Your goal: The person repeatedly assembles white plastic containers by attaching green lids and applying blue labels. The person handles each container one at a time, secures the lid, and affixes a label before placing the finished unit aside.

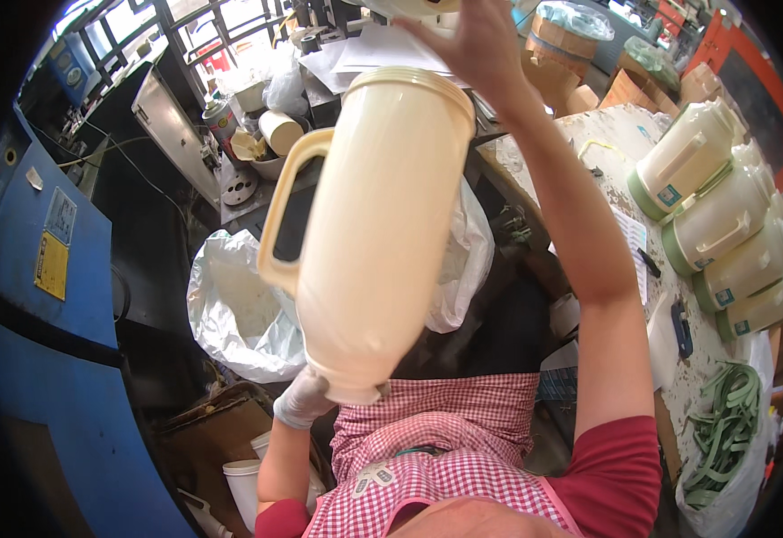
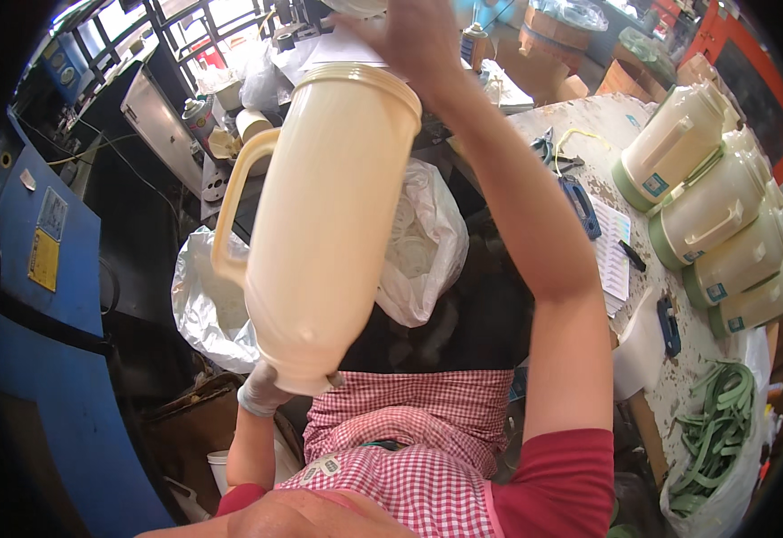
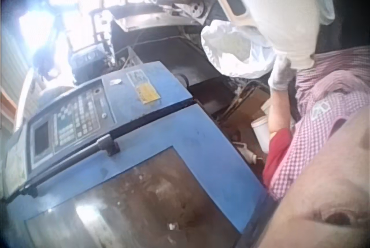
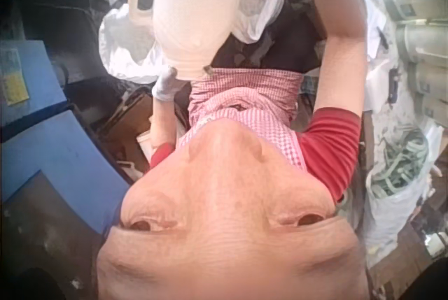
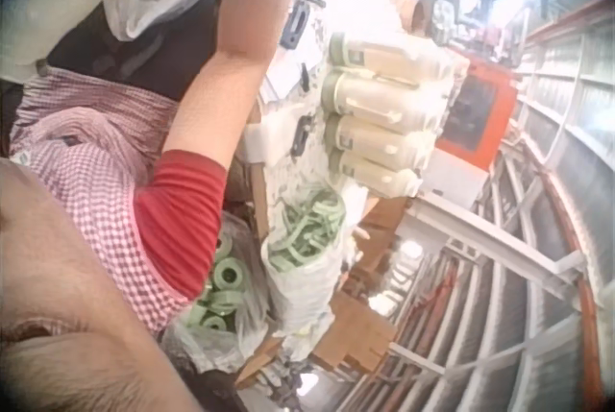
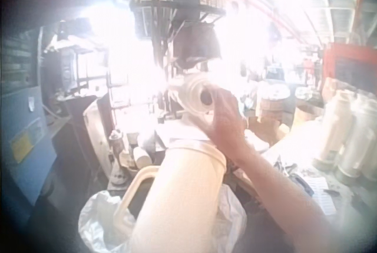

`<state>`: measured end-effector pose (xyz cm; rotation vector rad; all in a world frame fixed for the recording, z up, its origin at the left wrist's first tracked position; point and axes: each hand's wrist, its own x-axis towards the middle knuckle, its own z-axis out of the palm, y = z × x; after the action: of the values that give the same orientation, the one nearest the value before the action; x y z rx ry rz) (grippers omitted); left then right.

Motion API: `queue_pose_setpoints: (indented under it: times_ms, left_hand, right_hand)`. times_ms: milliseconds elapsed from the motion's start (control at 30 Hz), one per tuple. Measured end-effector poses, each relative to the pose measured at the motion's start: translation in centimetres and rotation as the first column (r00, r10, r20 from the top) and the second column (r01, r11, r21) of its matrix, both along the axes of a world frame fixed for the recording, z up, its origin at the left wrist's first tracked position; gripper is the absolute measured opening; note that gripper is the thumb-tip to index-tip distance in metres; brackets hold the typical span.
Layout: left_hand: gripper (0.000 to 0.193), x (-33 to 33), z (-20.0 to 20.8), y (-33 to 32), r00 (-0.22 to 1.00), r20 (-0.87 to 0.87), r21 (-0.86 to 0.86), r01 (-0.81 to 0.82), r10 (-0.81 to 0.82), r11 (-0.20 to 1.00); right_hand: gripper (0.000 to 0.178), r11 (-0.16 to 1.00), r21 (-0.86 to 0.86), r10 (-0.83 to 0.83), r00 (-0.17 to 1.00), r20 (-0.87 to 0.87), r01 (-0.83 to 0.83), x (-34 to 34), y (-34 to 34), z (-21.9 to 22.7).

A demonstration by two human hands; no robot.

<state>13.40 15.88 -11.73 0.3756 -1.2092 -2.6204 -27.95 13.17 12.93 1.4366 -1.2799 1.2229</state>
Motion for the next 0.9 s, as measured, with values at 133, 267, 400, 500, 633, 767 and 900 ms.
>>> queue_pose_setpoints:
  times_ms: [133,267,400,500,633,767,900]
  left_hand:
    - [0.098,-2.4,3.4,-0.1,0.986,-0.012,0.069,-0.166,0.168,0.984]
    - [0.095,-4.3,8.2,-1.7,0.987,-0.094,0.068,-0.126,0.132,0.990]
    - [0.083,-7.8,12.5,-2.9,0.976,-0.074,-0.008,-0.204,0.203,0.979]
    - [0.066,-14.0,16.6,-3.4,0.955,-0.275,0.122,-0.084,0.115,0.989]
    - [0.051,-25.4,21.8,-1.4,0.847,-0.531,0.110,0.048,0.018,0.993]
    - [0.045,-36.2,26.0,-5.2,0.746,-0.662,0.145,0.026,0.077,0.989]
    - [0.052,-40.0,27.8,-13.6,0.805,-0.579,0.166,-0.038,0.128,0.985]
  right_hand:
    - [0.039,0.975,0.109,-0.167,0.960,-0.223,0.195,-3.7,-1.8,2.7]
    - [0.047,0.956,-0.030,-0.279,0.879,-0.386,0.291,1.3,12.2,3.1]
    - [0.054,0.887,-0.035,-0.459,0.871,-0.177,0.460,7.0,31.6,1.8]
    - [0.048,0.961,-0.024,-0.258,0.921,0.293,0.277,7.1,37.8,1.3]
    - [0.031,0.935,0.338,-0.295,0.771,0.564,0.111,5.4,34.6,-1.0]
    - [0.020,0.869,0.461,-0.157,0.784,0.600,-0.178,5.4,28.7,-5.0]
    - [0.023,0.780,0.523,-0.112,0.745,0.658,-0.345,4.3,23.1,-7.4]
